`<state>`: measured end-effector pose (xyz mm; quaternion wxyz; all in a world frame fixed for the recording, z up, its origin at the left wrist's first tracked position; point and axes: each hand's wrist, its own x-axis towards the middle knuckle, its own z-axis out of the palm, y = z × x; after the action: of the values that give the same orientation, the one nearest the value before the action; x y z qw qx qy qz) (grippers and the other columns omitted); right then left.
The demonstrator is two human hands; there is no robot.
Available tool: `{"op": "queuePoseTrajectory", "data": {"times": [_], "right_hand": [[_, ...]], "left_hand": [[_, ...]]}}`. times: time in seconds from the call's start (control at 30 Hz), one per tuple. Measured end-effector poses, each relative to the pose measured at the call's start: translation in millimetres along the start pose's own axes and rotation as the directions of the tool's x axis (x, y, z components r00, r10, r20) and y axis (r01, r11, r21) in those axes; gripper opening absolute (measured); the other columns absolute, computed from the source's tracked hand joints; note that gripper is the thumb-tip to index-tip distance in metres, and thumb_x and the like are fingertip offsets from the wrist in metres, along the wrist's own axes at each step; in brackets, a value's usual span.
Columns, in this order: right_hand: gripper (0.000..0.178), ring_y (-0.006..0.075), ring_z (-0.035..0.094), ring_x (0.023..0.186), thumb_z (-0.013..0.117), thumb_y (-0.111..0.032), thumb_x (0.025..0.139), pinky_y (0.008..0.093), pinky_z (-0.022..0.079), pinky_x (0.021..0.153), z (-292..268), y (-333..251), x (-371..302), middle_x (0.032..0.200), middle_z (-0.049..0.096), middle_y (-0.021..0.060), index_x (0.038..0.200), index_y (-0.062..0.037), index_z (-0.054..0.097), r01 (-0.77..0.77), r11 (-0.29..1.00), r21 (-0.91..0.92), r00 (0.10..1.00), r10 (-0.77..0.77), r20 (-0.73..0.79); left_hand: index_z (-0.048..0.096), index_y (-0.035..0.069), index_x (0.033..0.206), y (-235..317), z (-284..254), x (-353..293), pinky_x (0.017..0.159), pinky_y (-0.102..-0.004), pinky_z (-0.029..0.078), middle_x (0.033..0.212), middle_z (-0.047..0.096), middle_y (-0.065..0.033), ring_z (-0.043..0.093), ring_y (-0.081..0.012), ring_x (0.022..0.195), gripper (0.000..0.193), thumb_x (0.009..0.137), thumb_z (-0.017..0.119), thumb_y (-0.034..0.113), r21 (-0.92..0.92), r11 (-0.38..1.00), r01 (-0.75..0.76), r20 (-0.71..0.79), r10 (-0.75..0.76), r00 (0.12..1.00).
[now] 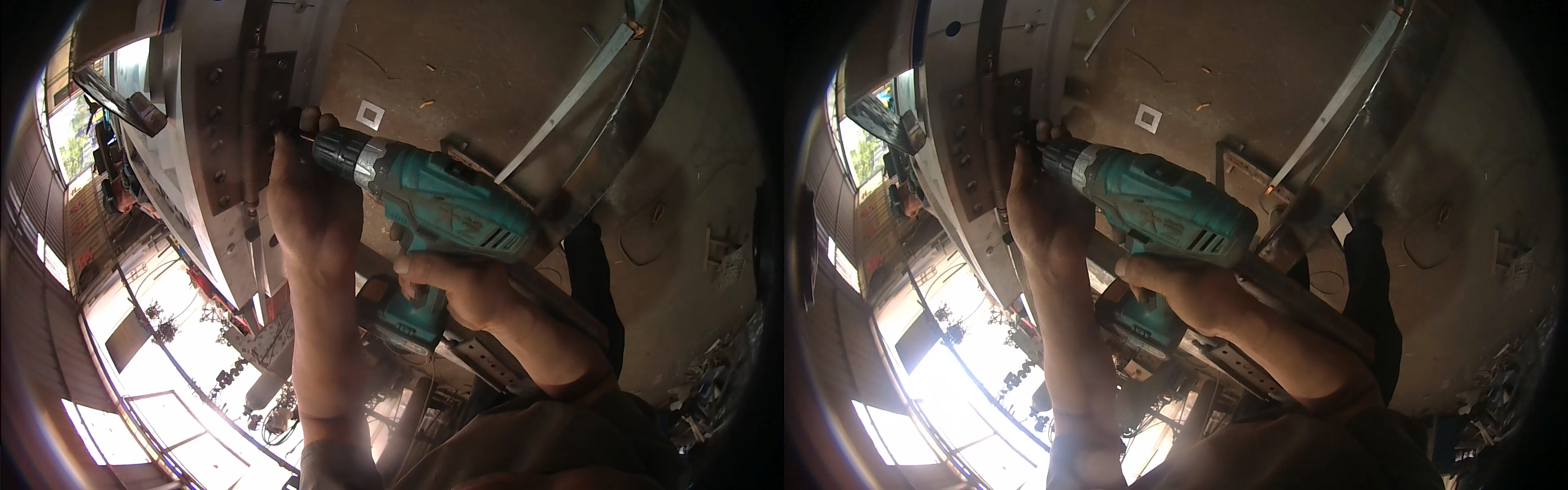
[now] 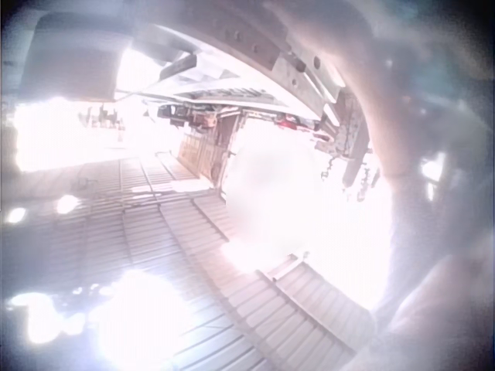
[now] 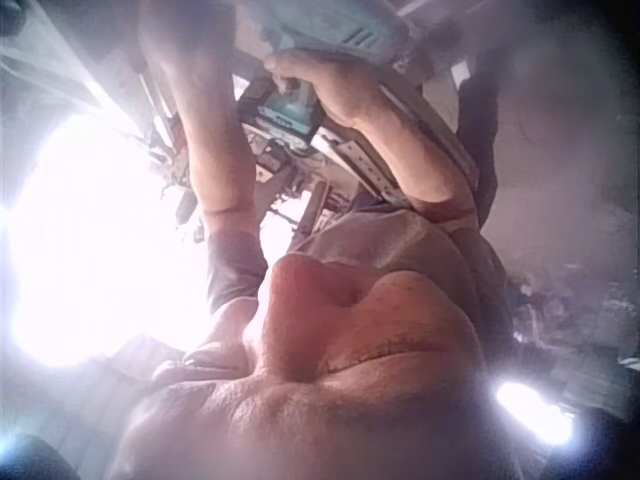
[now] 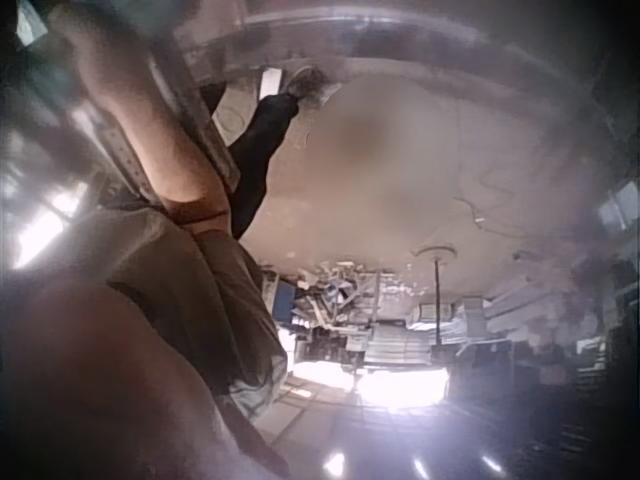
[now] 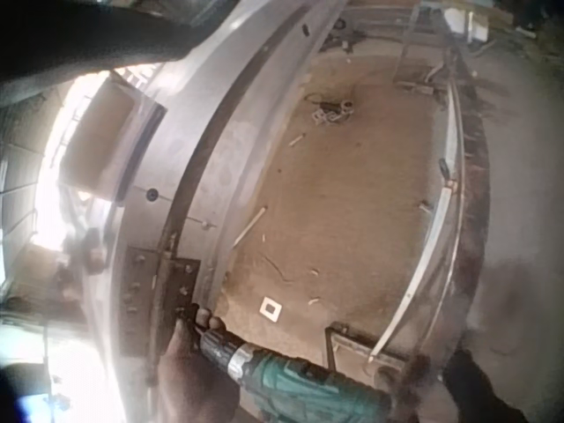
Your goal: The person uses a cordless drill to fasten screws into a metal frame assembly. They repeatedly pick up screws, align the drill, and drive the screws into pre-drilled holes along the frame's edge.
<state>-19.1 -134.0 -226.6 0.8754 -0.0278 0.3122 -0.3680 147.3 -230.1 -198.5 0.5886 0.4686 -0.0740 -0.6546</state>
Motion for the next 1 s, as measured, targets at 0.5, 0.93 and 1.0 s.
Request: {"op": "queuePoseTrajectory", "data": {"times": [0.5, 0.93, 1.0], "right_hand": [[0.012, 0.0141, 0.061, 0.065, 0.071, -0.006, 0.087, 0.0294, 0.05, 0.064, 2.1, 1.3, -0.6, 0.072, 0.064, 0.004, 0.098, -0.002, 0.066, 0.051, 0.999, -0.004, 0.999, -0.051, -0.007], [0.018, 0.0087, 0.056, 0.065, 0.069, -0.015, 0.092, 0.0278, 0.045, 0.062, 1.6, 2.2, 0.1, 0.068, 0.062, -0.0013, 0.076, -0.0078, 0.065, 0.044, 0.999, -0.031, 0.999, -0.043, 0.01], [0.017, 0.0086, 0.056, 0.065, 0.069, -0.015, 0.092, 0.0277, 0.045, 0.062, 2.1, 1.7, -0.3, 0.068, 0.062, -0.0013, 0.077, -0.0077, 0.065, 0.043, 0.999, -0.026, 0.999, -0.043, 0.001]], "left_hand": [[0.058, 0.003, 0.117, 3.3, -8.3, 5.5, 0.097, -0.0399, 0.05, 0.111, 0.068, -0.0136, 0.064, -0.0264, 0.104, 0.023, 0.109, 0.047, 0.022, -0.003, 1.0, 0.02, -0.065, -0.02, 0.998], [0.059, 0.003, 0.116, 2.3, -5.0, 4.3, 0.097, -0.0393, 0.051, 0.107, 0.068, -0.0133, 0.065, -0.0261, 0.102, 0.021, 0.108, 0.048, 0.02, 0.009, 1.0, -0.01, -0.09, 0.011, 0.996], [0.058, 0.003, 0.116, 2.7, -5.4, 5.1, 0.097, -0.0393, 0.051, 0.107, 0.068, -0.0134, 0.064, -0.0262, 0.102, 0.021, 0.108, 0.047, 0.02, 0.011, 1.0, -0.005, -0.073, 0.006, 0.997]]}}
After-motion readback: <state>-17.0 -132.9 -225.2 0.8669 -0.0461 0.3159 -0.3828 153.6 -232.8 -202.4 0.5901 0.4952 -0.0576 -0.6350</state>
